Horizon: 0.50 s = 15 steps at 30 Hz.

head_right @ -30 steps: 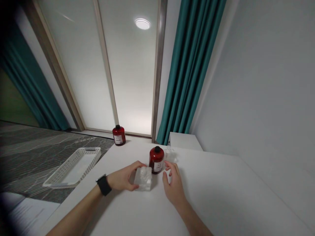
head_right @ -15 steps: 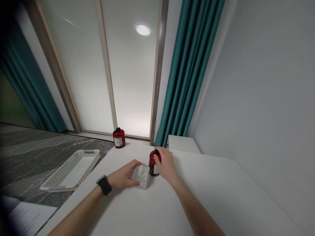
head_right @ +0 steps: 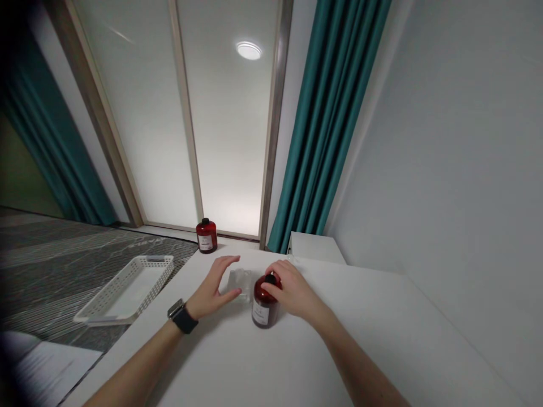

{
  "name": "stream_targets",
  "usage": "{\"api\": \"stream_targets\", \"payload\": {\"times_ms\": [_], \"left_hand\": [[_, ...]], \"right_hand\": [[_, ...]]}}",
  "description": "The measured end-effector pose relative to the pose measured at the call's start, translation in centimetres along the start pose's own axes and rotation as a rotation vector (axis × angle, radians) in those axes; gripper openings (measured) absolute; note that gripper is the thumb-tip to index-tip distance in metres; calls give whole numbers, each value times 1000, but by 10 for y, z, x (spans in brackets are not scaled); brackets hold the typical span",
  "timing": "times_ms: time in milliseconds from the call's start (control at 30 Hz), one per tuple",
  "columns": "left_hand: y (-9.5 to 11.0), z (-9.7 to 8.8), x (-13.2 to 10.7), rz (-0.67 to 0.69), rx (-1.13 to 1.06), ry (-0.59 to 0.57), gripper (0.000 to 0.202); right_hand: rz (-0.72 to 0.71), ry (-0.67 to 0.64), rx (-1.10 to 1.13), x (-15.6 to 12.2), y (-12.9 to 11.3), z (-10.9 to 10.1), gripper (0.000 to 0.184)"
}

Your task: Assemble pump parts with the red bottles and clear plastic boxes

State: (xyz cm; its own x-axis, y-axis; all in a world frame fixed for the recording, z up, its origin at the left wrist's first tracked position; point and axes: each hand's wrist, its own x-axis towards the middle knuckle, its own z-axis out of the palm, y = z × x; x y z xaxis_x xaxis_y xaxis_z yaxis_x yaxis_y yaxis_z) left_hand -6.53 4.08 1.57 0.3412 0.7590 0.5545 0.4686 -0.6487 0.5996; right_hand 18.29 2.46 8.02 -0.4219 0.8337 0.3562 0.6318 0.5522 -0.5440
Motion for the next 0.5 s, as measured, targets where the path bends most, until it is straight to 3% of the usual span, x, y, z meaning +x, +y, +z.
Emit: {"api": "stream_targets", "payload": {"times_ms": [100, 167, 367, 500], "left_hand": [[23, 9, -1, 83, -72, 11, 50], [33, 18, -3, 73, -162, -18, 52], [50, 35, -12, -35, -449, -64, 68], [60, 38, -11, -112, -773, -133, 81]], "right_hand": [[23, -52, 79, 1, -1, -7, 7], [55, -58, 120, 2, -1, -11, 6], [117, -82, 332, 0, -7, -17, 5], [46, -97, 325, -4, -20, -22, 7]]}}
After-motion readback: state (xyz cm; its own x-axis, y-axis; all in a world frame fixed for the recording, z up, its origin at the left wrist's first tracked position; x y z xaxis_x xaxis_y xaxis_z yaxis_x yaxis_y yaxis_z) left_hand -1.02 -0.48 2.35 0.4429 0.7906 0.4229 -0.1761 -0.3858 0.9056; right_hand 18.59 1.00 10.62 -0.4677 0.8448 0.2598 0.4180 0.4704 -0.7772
